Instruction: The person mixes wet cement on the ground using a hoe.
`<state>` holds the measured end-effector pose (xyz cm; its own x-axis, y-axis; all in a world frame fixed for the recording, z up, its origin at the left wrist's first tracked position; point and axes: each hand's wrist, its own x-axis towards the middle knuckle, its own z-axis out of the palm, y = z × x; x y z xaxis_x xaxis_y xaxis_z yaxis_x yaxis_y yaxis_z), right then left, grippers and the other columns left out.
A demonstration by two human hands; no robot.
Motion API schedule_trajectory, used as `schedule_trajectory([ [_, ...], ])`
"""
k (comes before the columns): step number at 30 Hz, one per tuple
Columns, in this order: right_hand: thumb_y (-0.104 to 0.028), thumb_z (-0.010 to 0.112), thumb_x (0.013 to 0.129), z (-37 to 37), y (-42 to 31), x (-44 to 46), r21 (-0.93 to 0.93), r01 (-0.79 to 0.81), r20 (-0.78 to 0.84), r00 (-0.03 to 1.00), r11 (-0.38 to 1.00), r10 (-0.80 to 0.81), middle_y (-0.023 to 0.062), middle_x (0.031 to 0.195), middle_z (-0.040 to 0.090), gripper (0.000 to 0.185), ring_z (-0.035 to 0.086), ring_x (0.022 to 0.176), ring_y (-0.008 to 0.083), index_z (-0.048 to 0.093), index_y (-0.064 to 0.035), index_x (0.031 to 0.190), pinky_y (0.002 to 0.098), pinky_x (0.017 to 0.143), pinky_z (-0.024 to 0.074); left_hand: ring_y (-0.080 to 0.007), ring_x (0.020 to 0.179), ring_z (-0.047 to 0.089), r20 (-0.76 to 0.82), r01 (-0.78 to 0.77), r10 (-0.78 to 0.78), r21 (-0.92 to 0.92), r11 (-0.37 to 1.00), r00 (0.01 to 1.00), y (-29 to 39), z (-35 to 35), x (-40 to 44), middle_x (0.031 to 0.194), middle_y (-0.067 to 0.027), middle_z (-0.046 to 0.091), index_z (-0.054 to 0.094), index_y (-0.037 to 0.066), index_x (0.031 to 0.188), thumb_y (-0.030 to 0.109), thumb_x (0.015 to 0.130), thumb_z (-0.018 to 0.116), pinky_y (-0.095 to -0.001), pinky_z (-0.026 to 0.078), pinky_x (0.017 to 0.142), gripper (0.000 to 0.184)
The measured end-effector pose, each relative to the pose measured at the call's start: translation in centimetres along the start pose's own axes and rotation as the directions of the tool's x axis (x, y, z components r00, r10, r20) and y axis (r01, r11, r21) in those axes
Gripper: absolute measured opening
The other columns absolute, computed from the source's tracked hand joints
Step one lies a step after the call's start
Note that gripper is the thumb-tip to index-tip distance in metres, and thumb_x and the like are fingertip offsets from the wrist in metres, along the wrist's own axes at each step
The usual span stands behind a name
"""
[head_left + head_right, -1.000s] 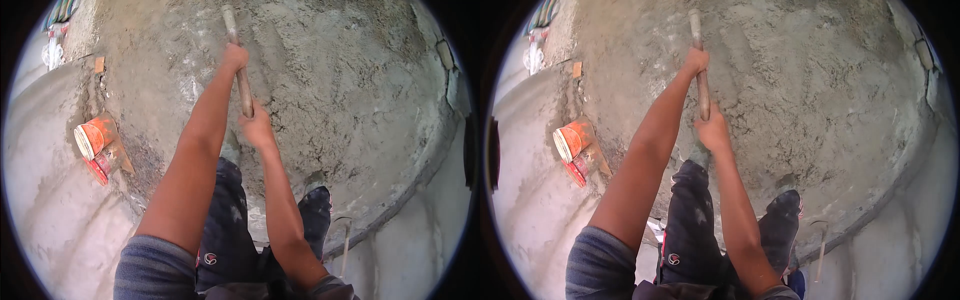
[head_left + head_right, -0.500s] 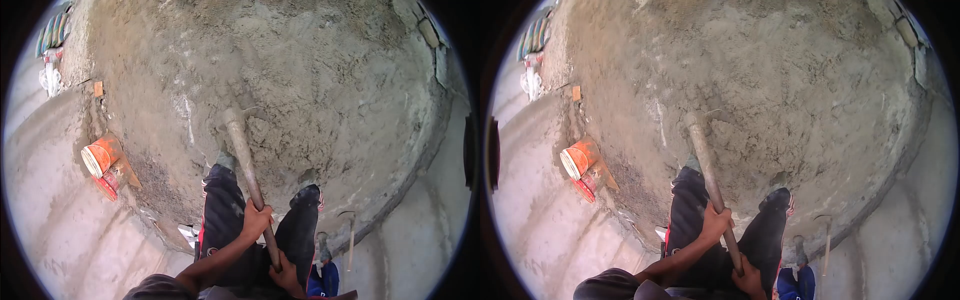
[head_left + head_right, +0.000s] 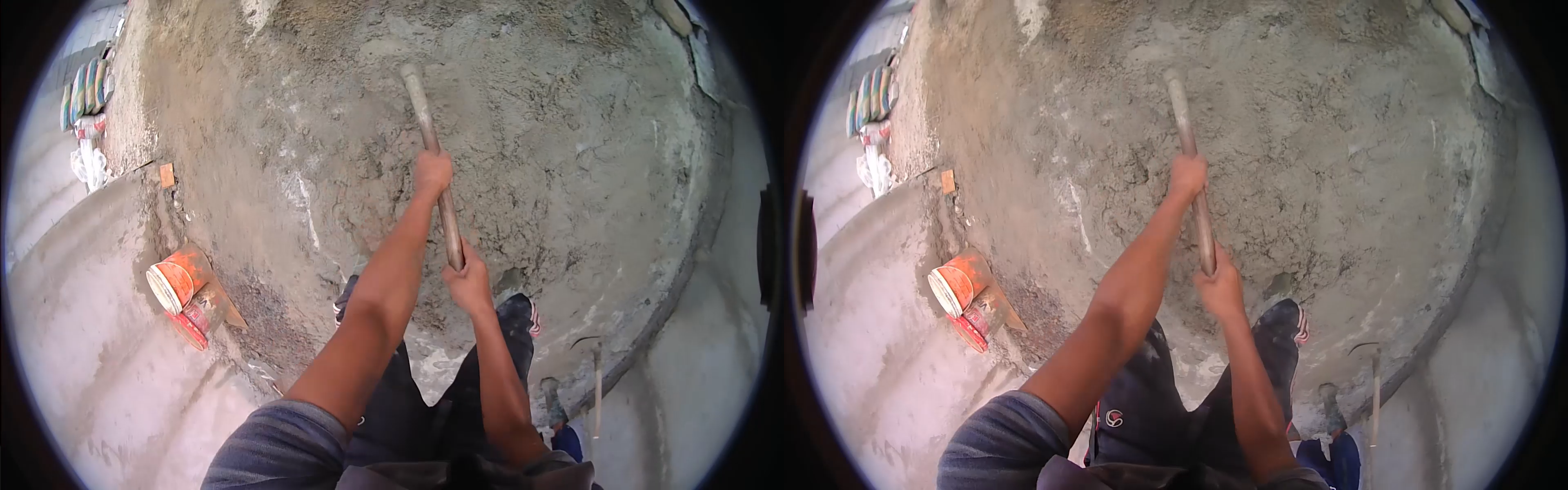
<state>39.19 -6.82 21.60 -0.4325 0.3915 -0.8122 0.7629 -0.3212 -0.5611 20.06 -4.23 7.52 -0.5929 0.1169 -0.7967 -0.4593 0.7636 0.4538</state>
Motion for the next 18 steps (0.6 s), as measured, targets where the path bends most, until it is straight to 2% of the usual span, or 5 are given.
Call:
schedule_trajectory([
  [1,-0.012,0.068,0.081,-1.2,2.5,-4.3,-0.037,-0.048,-0.015,0.999,0.998,0.047,0.0208,0.095,0.067,0.066,0.066,0.087,0.0363,0.052,-0.0028,0.144,0.0413,0.079,0.0541,-0.0361,0.079,0.072,0.013,0.079,-0.079,0.021,0.997,0.997,-4.3,2.6,-2.9,0.093,-0.0275,0.069,0.053,-0.013,0.122,0.024,0.094,0.061,-0.0469,0.056,0.075,0.047],
  [3,-0.014,0.069,0.079,-3.5,5.3,-13.6,-0.145,-0.108,-0.05,0.994,0.983,0.102,0.0255,0.093,0.069,0.063,0.07,0.089,0.0424,0.055,-0.0002,0.139,0.045,0.079,0.0556,-0.0245,0.051,0.062,0.056,0.181,-0.173,-0.202,0.963,0.983,-7.6,3.4,-13.4,0.073,-0.0144,0.06,0.05,-0.006,0.107,0.021,0.096,0.061,-0.0398,0.049,0.048,0.031],
  [9,-0.011,0.076,0.079,-5.2,5.3,-29.7,-0.159,-0.07,0.004,0.997,0.985,0.071,0.0261,0.096,0.07,0.066,0.075,0.089,0.0394,0.054,0.0001,0.141,0.0432,0.076,0.0572,-0.0168,0.044,0.055,0.169,0.326,-0.287,-0.292,0.899,0.943,-7.8,-1.3,-32.0,0.067,-0.0063,0.053,0.045,0.0,0.103,0.014,0.098,0.063,-0.0331,0.044,0.042,0.023],
  [15,-0.007,0.072,0.087,2.5,0.2,0.0,0.161,0.317,-0.08,0.948,0.935,-0.307,0.0173,0.106,0.071,0.067,0.067,0.093,0.0176,0.049,0.0006,0.149,0.0346,0.082,0.0539,-0.0151,0.049,0.056,-0.195,-0.315,0.271,-0.253,0.915,0.943,8.7,-6.7,-7.6,0.068,-0.0049,0.056,0.053,0.0,0.101,0.023,0.097,0.064,-0.0329,0.044,0.046,0.026],
  [18,-0.014,0.068,0.087,2.8,-11.7,13.4,0.255,0.372,-0.021,0.925,0.892,-0.38,0.016,0.109,0.071,0.07,0.068,0.093,0.0207,0.047,-0.0048,0.154,0.0336,0.083,0.0528,-0.016,0.054,0.062,-0.241,-0.535,0.502,-0.093,0.84,0.83,16.8,-9.6,8.8,0.075,-0.0093,0.062,0.058,-0.004,0.097,0.025,0.097,0.066,-0.033,0.051,0.048,0.03],
])
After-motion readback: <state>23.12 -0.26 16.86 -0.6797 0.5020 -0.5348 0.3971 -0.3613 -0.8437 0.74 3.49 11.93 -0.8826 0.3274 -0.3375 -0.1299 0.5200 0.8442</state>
